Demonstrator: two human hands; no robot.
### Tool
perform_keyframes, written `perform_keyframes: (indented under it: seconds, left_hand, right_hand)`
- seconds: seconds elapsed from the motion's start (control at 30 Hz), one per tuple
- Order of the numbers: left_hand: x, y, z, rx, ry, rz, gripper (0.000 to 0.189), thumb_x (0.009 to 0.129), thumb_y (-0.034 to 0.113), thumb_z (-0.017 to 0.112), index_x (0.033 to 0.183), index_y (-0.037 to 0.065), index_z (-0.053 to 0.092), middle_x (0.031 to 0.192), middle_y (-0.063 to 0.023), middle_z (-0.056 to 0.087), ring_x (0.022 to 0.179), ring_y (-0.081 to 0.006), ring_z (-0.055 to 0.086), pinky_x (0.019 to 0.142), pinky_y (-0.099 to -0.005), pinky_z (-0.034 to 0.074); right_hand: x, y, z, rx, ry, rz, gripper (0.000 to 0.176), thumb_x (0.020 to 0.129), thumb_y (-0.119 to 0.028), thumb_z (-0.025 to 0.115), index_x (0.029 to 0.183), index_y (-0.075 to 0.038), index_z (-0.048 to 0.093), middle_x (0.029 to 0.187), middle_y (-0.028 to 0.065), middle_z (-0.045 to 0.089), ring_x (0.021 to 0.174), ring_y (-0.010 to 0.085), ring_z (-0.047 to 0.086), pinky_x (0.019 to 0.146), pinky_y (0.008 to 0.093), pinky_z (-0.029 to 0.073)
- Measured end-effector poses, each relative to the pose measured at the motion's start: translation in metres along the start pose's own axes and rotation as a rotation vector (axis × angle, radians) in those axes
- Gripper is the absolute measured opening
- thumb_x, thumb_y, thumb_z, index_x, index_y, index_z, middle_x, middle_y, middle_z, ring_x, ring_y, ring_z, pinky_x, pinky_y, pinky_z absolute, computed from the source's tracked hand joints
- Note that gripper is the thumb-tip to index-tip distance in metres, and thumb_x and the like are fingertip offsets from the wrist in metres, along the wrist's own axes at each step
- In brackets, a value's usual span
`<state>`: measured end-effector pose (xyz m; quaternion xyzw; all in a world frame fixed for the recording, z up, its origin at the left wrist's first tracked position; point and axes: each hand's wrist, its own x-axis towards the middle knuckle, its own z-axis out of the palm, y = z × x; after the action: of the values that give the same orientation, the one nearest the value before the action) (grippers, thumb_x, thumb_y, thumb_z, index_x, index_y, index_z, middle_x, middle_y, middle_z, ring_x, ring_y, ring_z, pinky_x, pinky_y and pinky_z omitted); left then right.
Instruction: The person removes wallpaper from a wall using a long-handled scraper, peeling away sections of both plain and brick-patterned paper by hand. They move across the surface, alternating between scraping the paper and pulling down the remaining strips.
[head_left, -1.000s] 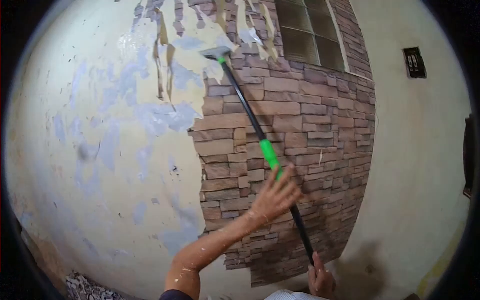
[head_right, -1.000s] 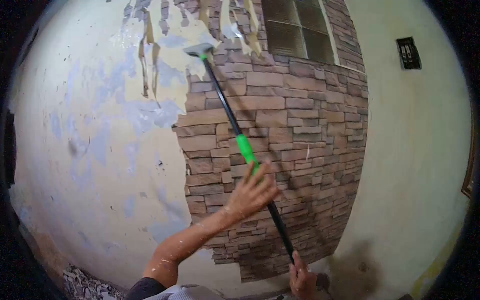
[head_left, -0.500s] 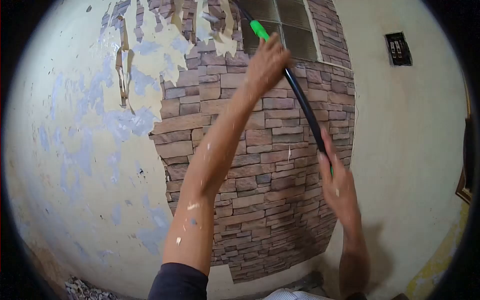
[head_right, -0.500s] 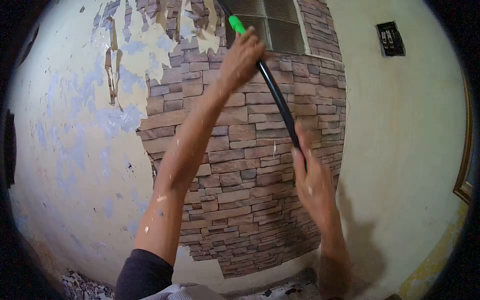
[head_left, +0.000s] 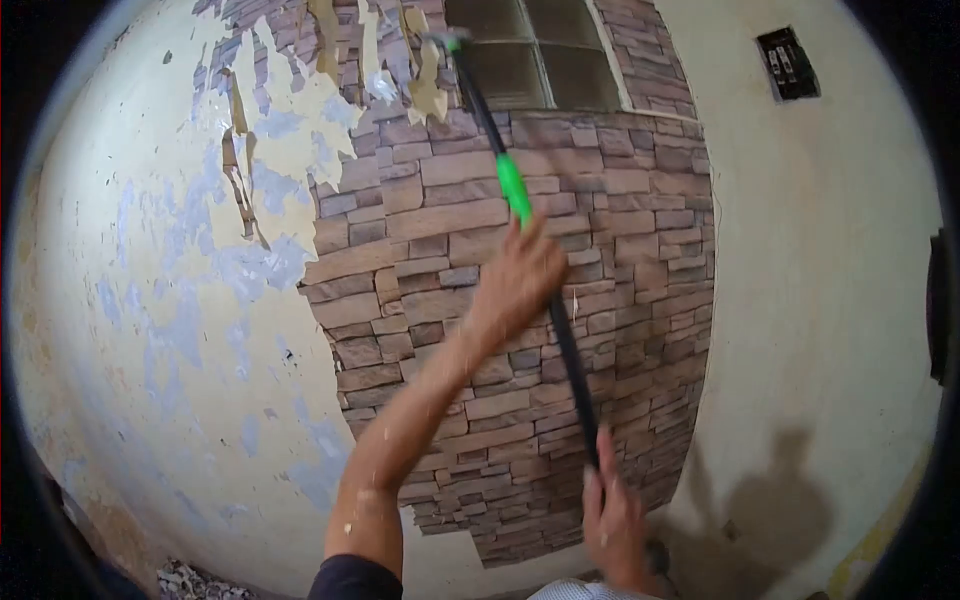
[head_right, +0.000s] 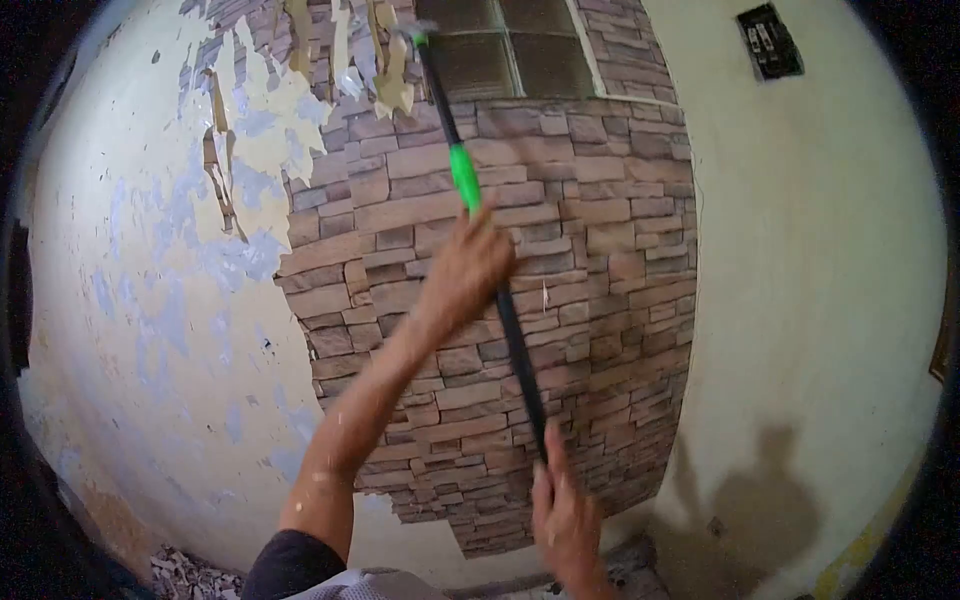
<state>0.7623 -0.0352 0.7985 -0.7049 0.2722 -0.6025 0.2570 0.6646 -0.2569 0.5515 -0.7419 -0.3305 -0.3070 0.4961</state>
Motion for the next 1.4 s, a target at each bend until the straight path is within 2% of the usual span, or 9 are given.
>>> perform_keyframes:
  seconds: [0.2, 0.53, 0.67, 0.87, 1.0, 1.1, 1.2, 1.27, 1.4]
  left_hand:
    - [0.123, -0.11, 0.019, 0.052, 0.19, 0.021, 0.022, 0.099, 0.02, 0.071, 0.096, 0.001, 0.06, 0.104, -0.0194, 0.061, 0.141, -0.0488, 0.049, 0.121, -0.0623, 0.037]
    - [-0.036, 0.039, -0.016, -0.044, -0.022, -0.081, 0.021, 0.097, 0.021, 0.071, 0.101, 0.004, 0.059, 0.11, -0.016, 0.064, 0.152, -0.0435, 0.042, 0.123, -0.0637, 0.037]
    - [0.02, -0.021, 0.003, -0.002, 0.069, -0.037, 0.027, 0.101, 0.025, 0.07, 0.097, 0.001, 0.058, 0.109, -0.0199, 0.066, 0.149, -0.0459, 0.045, 0.121, -0.0634, 0.04]
    - [0.152, -0.168, 0.032, 0.077, 0.248, 0.039, 0.012, 0.098, 0.011, 0.069, 0.104, 0.003, 0.063, 0.108, -0.0197, 0.063, 0.144, -0.0499, 0.046, 0.126, -0.0607, 0.032]
    - [0.248, -0.287, 0.051, 0.434, 0.364, 0.127, 0.018, 0.093, 0.02, 0.073, 0.106, 0.008, 0.066, 0.114, -0.0162, 0.069, 0.141, -0.0438, 0.051, 0.116, -0.0552, 0.047]
    - [0.302, -0.329, 0.02, 0.363, 0.236, -0.058, 0.015, 0.095, 0.021, 0.068, 0.1, 0.007, 0.068, 0.098, -0.0197, 0.072, 0.104, -0.0411, 0.067, 0.097, -0.0546, 0.049]
    - [0.28, -0.305, 0.01, 0.416, 0.086, -0.019, 0.011, 0.09, 0.013, 0.07, 0.1, 0.007, 0.068, 0.106, -0.0194, 0.072, 0.104, -0.0396, 0.068, 0.094, -0.0528, 0.051]
    - [0.233, -0.248, 0.01, 0.393, 0.119, 0.034, 0.026, 0.088, 0.011, 0.072, 0.113, 0.01, 0.065, 0.118, -0.0157, 0.07, 0.121, -0.0408, 0.062, 0.105, -0.052, 0.049]
    - [0.086, -0.085, 0.021, 0.351, 0.277, 0.068, 0.024, 0.097, 0.027, 0.073, 0.11, 0.009, 0.063, 0.128, -0.0155, 0.069, 0.137, -0.0471, 0.057, 0.115, -0.0573, 0.048]
  right_hand:
    - [0.152, -0.029, -0.039, -0.108, 0.111, -0.133, 0.062, 0.113, -0.019, 0.052, 0.17, -0.019, 0.028, 0.084, 0.0219, 0.071, 0.052, 0.0333, 0.06, 0.05, 0.0457, 0.048]
    - [-0.042, 0.004, 0.006, -0.136, 0.043, 0.034, 0.058, 0.111, -0.029, 0.059, 0.167, -0.026, 0.041, 0.063, 0.0159, 0.053, 0.053, 0.0255, 0.043, 0.056, 0.0411, 0.044]
    - [0.038, -0.007, -0.009, -0.14, 0.007, 0.016, 0.063, 0.11, -0.015, 0.057, 0.169, -0.015, 0.032, 0.09, 0.0261, 0.071, 0.053, 0.0367, 0.059, 0.051, 0.0428, 0.049]
    - [0.221, -0.041, -0.029, -0.07, 0.201, -0.198, 0.058, 0.114, -0.024, 0.05, 0.169, -0.025, 0.032, 0.084, 0.0297, 0.068, 0.063, 0.047, 0.065, 0.059, 0.0472, 0.052]
    - [0.358, -0.057, -0.048, -0.072, 0.312, -0.468, 0.055, 0.114, -0.03, 0.047, 0.167, -0.021, 0.033, 0.091, 0.0337, 0.069, 0.089, 0.0531, 0.069, 0.077, 0.0565, 0.053]
    - [0.381, -0.115, -0.08, -0.006, 0.183, -0.323, 0.055, 0.114, -0.03, 0.046, 0.166, -0.019, 0.034, 0.097, 0.0351, 0.07, 0.094, 0.0537, 0.069, 0.083, 0.0543, 0.054]
    - [0.339, -0.116, -0.078, -0.105, 0.175, -0.304, 0.058, 0.114, -0.031, 0.045, 0.168, -0.016, 0.031, 0.102, 0.0344, 0.071, 0.093, 0.0497, 0.071, 0.085, 0.0479, 0.056]
    - [0.267, -0.092, -0.068, 0.2, 0.064, -0.306, 0.058, 0.116, -0.029, 0.046, 0.17, -0.022, 0.029, 0.075, 0.0024, 0.053, 0.052, 0.0147, 0.046, 0.055, 0.0335, 0.047]
    - [0.116, 0.002, -0.051, 0.212, -0.085, -0.199, 0.062, 0.114, -0.019, 0.047, 0.172, -0.018, 0.025, 0.102, 0.0094, 0.069, 0.062, 0.0108, 0.052, 0.061, 0.0297, 0.05]
